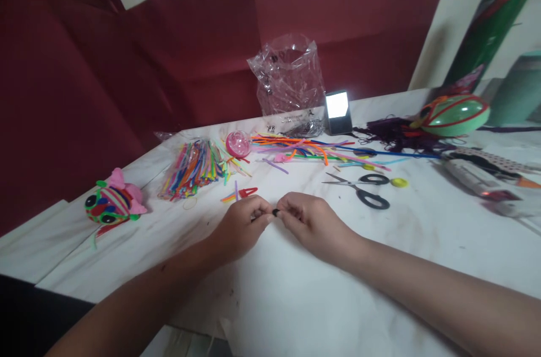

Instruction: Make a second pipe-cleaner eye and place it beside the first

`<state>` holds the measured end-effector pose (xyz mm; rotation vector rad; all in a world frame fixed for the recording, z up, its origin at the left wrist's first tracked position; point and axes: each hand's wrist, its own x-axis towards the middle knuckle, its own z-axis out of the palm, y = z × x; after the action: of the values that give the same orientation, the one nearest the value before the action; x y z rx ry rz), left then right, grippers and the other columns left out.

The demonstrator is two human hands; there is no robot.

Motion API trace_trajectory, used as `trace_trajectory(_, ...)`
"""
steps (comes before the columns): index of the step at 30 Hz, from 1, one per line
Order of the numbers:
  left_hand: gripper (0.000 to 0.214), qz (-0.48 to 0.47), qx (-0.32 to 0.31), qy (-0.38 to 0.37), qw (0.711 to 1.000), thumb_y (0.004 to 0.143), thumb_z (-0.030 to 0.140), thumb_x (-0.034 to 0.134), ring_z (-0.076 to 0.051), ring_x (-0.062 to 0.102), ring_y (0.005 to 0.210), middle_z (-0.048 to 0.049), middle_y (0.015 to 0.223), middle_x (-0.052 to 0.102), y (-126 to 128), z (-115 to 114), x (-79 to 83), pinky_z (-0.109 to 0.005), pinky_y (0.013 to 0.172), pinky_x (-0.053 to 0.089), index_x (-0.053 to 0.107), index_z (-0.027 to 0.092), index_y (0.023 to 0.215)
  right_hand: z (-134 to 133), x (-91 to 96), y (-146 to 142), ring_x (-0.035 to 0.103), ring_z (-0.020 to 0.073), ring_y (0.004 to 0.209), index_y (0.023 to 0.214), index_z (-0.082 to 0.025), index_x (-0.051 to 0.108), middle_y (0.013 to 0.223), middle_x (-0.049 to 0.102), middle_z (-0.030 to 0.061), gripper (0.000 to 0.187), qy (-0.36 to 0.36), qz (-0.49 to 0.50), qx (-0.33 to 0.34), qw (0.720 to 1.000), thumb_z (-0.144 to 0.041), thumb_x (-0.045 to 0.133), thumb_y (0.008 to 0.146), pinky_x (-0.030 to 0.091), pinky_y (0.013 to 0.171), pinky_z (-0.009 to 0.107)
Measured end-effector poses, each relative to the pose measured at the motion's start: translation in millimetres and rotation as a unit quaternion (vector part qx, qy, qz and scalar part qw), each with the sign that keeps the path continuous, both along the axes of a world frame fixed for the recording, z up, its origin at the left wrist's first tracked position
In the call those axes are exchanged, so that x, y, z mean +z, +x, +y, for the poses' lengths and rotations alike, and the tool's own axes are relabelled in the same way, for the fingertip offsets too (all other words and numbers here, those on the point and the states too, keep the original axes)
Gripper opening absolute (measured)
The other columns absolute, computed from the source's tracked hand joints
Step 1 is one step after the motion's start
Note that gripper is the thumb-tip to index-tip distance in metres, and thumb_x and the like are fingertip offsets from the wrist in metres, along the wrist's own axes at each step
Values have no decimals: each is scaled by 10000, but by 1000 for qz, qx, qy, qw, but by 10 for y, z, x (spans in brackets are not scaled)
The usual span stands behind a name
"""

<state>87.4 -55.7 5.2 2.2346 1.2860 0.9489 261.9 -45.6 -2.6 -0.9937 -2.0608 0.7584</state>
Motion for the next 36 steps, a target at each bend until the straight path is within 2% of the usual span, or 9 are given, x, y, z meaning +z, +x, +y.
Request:
trace_trajectory(7, 129, 128, -40, 111, 985, 779, 110, 403, -148, 478, 683, -23, 691, 510, -17, 29, -34, -265, 620, 367, 456, 174, 681, 23, 24, 47, 499, 126, 599, 780, -183, 531, 690, 558, 17, 148, 130, -106, 50, 985, -175, 389, 821, 398, 560, 243)
trace_trajectory(12, 169, 192, -58, 135, 970, 825, 131, 347, -172, 483, 722, -48, 728, 521, -13, 22, -48, -285, 641, 379, 468, 175, 717, 21, -11, 49, 537, 147, 624, 810, -170, 541, 715, 582, 51, 192, 154, -130, 62, 978, -155, 350, 827, 428, 575, 265)
trace_trajectory(22, 186, 225, -46, 141, 963, 827, 129, 364, -168, 491, 712, -56, 724, 518, -10, 34, -63, -283, 642, 390, 507, 156, 711, 29, -34, 33, 567, 176, 641, 820, -141, 564, 725, 600, 85, 211, 201, -163, 63, 964, -140, 353, 827, 443, 583, 291)
trace_trajectory(27, 184, 172, -56, 185, 966, 803, 122, 400, -161, 494, 705, -45, 685, 521, 44, 131, -66, -279, 655, 390, 517, 158, 666, 96, -22, 55, 540, 174, 626, 774, -147, 571, 698, 585, 76, 205, 212, -168, 34, 962, -150, 370, 816, 412, 579, 298)
trace_trajectory(29, 152, 104, -53, 174, 978, 765, 103, 433, -144, 499, 687, -29, 669, 520, 81, 185, -46, -262, 648, 391, 524, 157, 655, 145, 1, 69, 529, 162, 605, 744, -163, 569, 678, 583, 55, 163, 153, -107, 2, 982, -179, 413, 790, 402, 569, 291)
trace_trajectory(31, 114, 28, -23, 131, 991, 730, 104, 476, -121, 497, 655, -6, 657, 516, 111, 242, -7, -237, 625, 389, 532, 157, 646, 206, 26, 81, 527, 146, 584, 730, -178, 564, 648, 578, 24, 114, 28, -3, -15, 999, -237, 471, 760, 408, 557, 279)
trace_trajectory(33, 83, -32, 18, 83, 996, 716, 123, 508, -105, 487, 632, 12, 652, 510, 123, 302, 41, -222, 609, 386, 539, 154, 645, 266, 44, 87, 538, 138, 594, 766, -180, 572, 655, 584, 6, 145, -87, 96, -13, 992, -315, 528, 736, 430, 574, 276)
trace_trajectory(34, 77, -55, 34, 66, 996, 716, 135, 516, -100, 481, 625, 18, 649, 507, 122, 333, 62, -218, 606, 385, 542, 152, 646, 290, 48, 86, 548, 137, 611, 796, -177, 579, 671, 592, 5, 192, -122, 131, -10, 984, -353, 552, 725, 442, 594, 281)
trace_trajectory(36, 76, -87, 46, 44, 994, 725, 162, 524, -94, 473, 620, 25, 645, 503, 114, 393, 89, -212, 605, 388, 547, 148, 654, 316, 46, 74, 564, 141, 650, 855, -164, 589, 718, 611, 17, 284, -150, 171, -11, 974, -403, 595, 701, 454, 640, 296)
